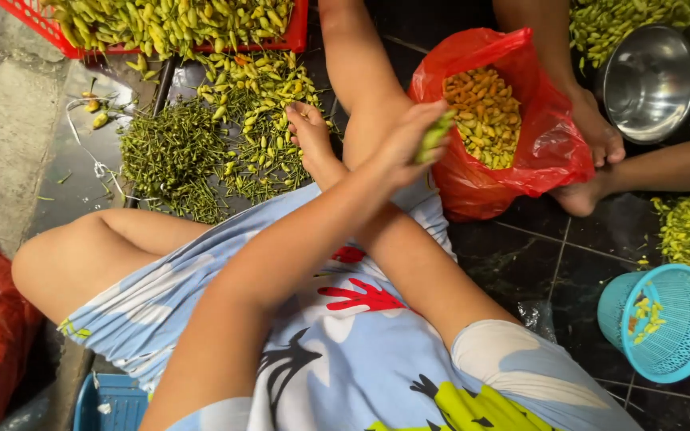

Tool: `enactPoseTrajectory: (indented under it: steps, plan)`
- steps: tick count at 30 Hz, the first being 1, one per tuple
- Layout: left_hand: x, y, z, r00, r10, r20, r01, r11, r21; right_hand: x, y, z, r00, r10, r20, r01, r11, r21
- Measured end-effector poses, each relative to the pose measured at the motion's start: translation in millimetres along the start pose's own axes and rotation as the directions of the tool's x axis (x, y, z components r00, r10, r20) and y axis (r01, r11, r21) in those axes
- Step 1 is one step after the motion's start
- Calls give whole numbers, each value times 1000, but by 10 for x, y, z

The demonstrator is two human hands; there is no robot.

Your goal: Plucking small green buds from stems and sorting them into a plastic bag while sitting on the floor.

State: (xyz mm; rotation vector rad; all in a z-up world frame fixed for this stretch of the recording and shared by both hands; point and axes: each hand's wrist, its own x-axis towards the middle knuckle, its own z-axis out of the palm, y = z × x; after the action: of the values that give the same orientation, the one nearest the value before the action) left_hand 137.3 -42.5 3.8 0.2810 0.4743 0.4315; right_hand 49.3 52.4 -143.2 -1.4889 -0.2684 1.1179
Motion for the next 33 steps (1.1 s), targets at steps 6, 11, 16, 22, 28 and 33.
enactPoseTrajectory:
  steps: [6,11,16,22,28,33]
  plan:
    - [-75,46,858,999,49,7,-50,973,226,-116,-514,-131,994,-96,49,92,993,71]
    - [-117,191,254,976,126,175,-192,881,434,-108,-759,-267,984,-179,8,178,983,53]
    - [-901,1316,-477,939,286,191,-344,768,541,323,-423,-383,848,-511,140,530,824,-201]
    - [-1618,1968,-2124,708,704,46,-149,86,985,123,-285,-158,941,-139,309,329,159,-931]
    - [-1649,1723,-2750,698,698,-159,405,-202,892,-80,-363,-9,766,-302,567,642,393,-658]
    - [-1452,1586,-2732,660,751,23,417,-392,820,-345,-543,55,717,-359,597,695,429,-577]
